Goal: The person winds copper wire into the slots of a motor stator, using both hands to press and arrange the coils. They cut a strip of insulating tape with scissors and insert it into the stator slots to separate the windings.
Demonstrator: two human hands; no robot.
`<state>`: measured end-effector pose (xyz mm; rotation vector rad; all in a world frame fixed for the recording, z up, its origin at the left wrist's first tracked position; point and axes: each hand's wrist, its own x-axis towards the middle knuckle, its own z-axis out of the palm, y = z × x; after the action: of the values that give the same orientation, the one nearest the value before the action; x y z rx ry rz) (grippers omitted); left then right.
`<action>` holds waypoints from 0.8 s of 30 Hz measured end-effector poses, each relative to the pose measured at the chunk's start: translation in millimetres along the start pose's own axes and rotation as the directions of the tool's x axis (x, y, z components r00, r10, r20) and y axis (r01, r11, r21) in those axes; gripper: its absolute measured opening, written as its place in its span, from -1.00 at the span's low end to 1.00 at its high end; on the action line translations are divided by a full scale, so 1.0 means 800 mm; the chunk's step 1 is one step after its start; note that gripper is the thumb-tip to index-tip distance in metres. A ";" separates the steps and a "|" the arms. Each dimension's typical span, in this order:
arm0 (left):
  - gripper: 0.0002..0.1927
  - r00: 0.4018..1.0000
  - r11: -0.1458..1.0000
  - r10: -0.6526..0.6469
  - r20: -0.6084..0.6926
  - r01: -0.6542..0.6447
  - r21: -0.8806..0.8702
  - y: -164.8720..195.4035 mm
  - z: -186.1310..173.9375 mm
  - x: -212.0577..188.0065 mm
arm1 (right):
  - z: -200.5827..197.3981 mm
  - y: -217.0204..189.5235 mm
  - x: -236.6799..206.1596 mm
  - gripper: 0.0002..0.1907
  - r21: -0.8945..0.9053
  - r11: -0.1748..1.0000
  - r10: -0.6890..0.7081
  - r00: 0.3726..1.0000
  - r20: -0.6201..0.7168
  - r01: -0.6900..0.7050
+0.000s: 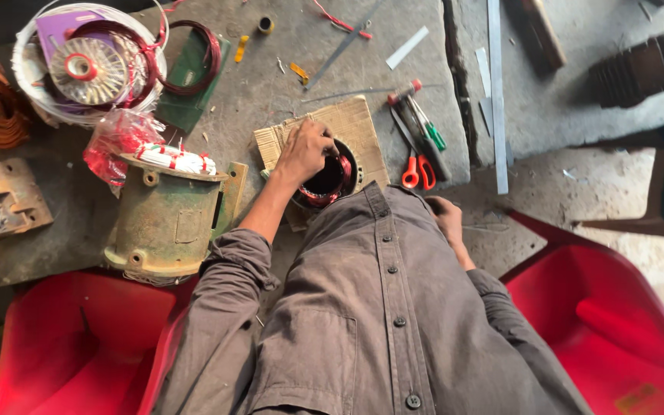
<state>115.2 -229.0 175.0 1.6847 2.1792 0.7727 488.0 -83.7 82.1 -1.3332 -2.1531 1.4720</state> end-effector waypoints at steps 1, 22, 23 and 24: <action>-0.81 1.000 0.999 -0.016 0.005 0.016 -0.030 -0.001 0.001 -0.001 | 0.004 -0.009 -0.002 -0.71 0.012 0.999 -0.040 0.997 0.061 0.040; -0.78 0.754 0.405 0.392 0.528 0.374 -0.834 0.246 -0.087 -0.095 | -0.110 0.025 -0.037 -0.55 -0.317 0.886 0.408 0.893 0.189 -0.338; -0.73 0.728 0.454 0.419 0.543 0.350 -0.820 0.264 -0.084 -0.080 | -0.125 0.034 -0.035 -0.54 -0.322 0.885 0.409 0.892 0.193 -0.336; -0.74 0.691 0.433 0.433 0.580 0.405 -0.805 0.278 -0.081 -0.065 | -0.142 0.042 -0.031 -0.53 -0.325 0.885 0.407 0.892 0.196 -0.333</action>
<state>275.1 -254.9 348.4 1.0535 0.8047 0.8300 590.3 -27.7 115.9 -1.8371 -2.4502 1.5909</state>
